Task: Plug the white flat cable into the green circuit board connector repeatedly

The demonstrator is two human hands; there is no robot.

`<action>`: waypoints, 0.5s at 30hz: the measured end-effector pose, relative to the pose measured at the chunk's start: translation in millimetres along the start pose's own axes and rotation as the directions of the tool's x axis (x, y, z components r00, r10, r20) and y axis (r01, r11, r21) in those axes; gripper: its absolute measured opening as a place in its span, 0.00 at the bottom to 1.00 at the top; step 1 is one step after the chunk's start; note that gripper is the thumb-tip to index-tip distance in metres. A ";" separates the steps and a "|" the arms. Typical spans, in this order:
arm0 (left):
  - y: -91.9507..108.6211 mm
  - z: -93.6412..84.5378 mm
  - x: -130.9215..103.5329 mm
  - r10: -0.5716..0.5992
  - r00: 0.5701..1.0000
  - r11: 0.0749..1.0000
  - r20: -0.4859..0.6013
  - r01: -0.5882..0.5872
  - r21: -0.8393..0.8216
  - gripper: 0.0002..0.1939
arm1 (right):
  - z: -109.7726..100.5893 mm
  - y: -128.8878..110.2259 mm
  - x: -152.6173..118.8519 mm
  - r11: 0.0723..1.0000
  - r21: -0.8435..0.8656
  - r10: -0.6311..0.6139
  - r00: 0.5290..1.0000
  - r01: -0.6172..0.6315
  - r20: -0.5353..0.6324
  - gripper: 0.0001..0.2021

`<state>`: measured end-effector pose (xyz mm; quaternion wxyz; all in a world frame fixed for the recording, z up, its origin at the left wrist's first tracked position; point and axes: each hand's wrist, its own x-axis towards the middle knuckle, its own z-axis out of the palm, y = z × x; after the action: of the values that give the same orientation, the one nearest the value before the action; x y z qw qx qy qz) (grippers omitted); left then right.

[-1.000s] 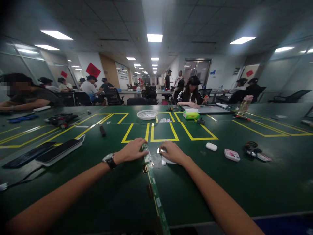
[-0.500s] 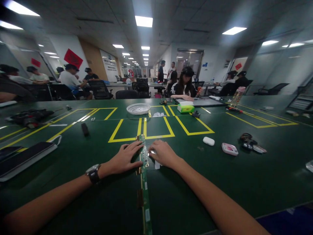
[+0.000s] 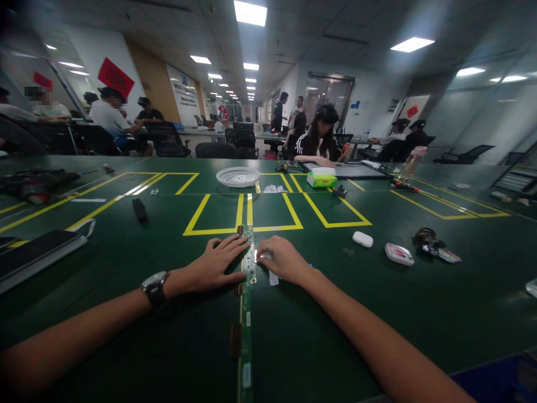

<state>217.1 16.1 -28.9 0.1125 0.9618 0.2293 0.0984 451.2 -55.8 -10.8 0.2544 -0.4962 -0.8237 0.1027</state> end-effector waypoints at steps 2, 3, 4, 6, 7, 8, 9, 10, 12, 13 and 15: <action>-2.4 -1.7 2.6 0.015 1.000 1.000 0.024 -0.014 -0.012 0.41 | -0.1 1.5 -0.3 0.999 0.036 0.009 1.000 -0.009 -0.006 0.03; -3.3 -2.2 3.7 0.020 0.999 1.000 0.032 -0.020 -0.014 0.41 | -0.3 2.1 -0.3 0.999 0.041 0.016 1.000 -0.016 -0.006 0.03; -3.9 -2.4 4.5 0.025 0.999 1.000 0.035 -0.024 -0.015 0.41 | -0.5 2.5 -0.3 0.999 0.039 0.025 1.000 -0.025 -0.004 0.04; -4.0 -2.2 5.1 0.031 0.999 0.999 0.030 -0.031 -0.016 0.41 | -0.9 2.4 0.0 0.999 0.026 0.041 0.999 -0.041 0.008 0.05; -3.7 -2.1 4.9 0.033 0.999 0.999 0.023 -0.032 -0.019 0.41 | -1.2 1.9 0.2 0.999 0.019 0.046 0.999 -0.047 0.013 0.06; -3.2 -1.9 4.5 0.033 0.999 0.999 0.014 -0.032 -0.025 0.41 | -1.6 1.4 0.4 0.999 0.014 0.050 0.999 -0.051 0.015 0.06; -2.7 -1.7 4.0 0.032 0.999 0.999 0.006 -0.032 -0.032 0.41 | -2.4 0.7 0.6 0.999 0.009 0.052 0.999 -0.052 0.015 0.07; -2.3 -1.6 3.4 0.031 1.000 0.999 -0.004 -0.031 -0.041 0.40 | -3.5 0.1 0.8 0.999 0.003 0.051 0.999 -0.051 0.015 0.07; -2.1 -1.3 2.3 0.032 0.999 0.997 -0.023 -0.034 -0.063 0.39 | -7.3 -1.1 0.6 0.999 -0.013 0.029 0.999 -0.029 0.031 0.08; -2.2 -1.1 1.9 0.036 0.999 0.996 -0.032 -0.039 -0.076 0.39 | -9.9 -1.7 0.4 1.000 -0.021 0.003 0.999 -0.002 0.053 0.08; -2.7 -0.7 1.3 0.045 0.998 0.994 -0.046 -0.049 -0.101 0.40 | -14.9 -3.6 -0.5 0.996 -0.039 -0.070 0.993 0.074 0.092 0.10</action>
<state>217.0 19.1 -28.8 0.1542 0.9575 0.2037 0.1337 456.4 -59.3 3.2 0.2096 -0.4663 -0.8538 0.0982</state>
